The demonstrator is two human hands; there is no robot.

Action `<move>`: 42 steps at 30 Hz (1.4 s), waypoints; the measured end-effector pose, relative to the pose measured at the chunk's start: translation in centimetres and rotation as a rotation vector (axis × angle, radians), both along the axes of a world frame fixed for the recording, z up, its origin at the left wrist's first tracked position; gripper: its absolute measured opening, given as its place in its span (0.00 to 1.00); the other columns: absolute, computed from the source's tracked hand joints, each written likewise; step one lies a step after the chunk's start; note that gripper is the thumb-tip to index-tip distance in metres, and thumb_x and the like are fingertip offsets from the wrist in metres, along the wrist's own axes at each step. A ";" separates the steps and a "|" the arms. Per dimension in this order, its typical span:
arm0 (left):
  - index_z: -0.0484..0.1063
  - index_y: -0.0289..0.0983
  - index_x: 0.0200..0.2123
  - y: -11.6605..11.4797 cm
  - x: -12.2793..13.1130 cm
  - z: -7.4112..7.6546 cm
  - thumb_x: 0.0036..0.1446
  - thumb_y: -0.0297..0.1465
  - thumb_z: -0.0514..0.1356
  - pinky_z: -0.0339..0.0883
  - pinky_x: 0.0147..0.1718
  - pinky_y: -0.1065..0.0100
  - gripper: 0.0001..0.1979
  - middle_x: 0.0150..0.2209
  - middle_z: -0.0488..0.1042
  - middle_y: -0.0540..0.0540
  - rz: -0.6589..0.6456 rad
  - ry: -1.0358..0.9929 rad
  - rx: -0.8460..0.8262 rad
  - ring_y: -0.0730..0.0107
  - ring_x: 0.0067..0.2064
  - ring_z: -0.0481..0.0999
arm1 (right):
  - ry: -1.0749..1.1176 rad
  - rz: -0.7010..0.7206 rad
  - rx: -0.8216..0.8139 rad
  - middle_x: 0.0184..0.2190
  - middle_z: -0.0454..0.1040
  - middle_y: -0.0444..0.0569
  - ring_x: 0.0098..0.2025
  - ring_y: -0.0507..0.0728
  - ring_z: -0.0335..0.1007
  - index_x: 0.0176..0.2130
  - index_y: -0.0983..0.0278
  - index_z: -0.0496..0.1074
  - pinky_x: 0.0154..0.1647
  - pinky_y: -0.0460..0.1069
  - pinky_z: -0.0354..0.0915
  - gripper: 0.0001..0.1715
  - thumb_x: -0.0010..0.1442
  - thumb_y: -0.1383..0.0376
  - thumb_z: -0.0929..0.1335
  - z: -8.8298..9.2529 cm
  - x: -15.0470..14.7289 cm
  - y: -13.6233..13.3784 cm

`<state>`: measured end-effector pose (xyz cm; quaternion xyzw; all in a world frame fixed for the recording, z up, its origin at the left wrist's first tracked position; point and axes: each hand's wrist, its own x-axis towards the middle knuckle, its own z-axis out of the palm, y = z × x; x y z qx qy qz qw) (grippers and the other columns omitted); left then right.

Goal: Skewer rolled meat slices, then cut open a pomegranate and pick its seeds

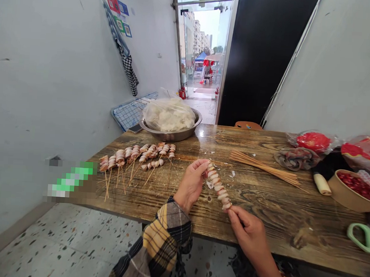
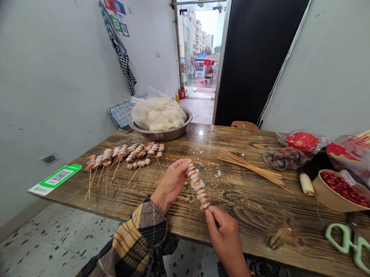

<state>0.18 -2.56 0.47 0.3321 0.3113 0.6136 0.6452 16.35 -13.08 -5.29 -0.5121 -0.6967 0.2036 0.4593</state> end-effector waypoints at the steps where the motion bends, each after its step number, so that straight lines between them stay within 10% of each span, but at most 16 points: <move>1: 0.75 0.33 0.31 -0.1 0.0 0.1 0.44 0.34 0.69 0.60 0.30 0.74 0.12 0.27 0.72 0.51 -0.011 -0.031 -0.006 0.79 0.28 0.68 | 0.008 -0.004 -0.015 0.24 0.76 0.46 0.30 0.55 0.76 0.35 0.63 0.77 0.30 0.44 0.67 0.19 0.65 0.59 0.61 0.2 0.0 0.0; 10: 0.74 0.33 0.40 -0.6 0.4 0.5 0.55 0.41 0.61 0.66 0.35 0.70 0.17 0.38 0.77 0.41 -0.162 -0.135 -0.028 0.70 0.36 0.75 | 0.074 0.020 -0.127 0.15 0.62 0.40 0.19 0.51 0.63 0.37 0.65 0.76 0.21 0.43 0.60 0.22 0.66 0.56 0.59 0.3 0.1 0.0; 42: 0.64 0.36 0.30 -2.0 3.0 0.4 0.56 0.40 0.57 0.62 0.22 0.75 0.12 0.25 0.70 0.51 -0.031 -0.083 0.011 0.79 0.21 0.65 | -0.200 -0.031 0.070 0.24 0.75 0.46 0.25 0.52 0.72 0.32 0.64 0.74 0.27 0.44 0.63 0.18 0.66 0.60 0.60 0.3 -0.6 -0.5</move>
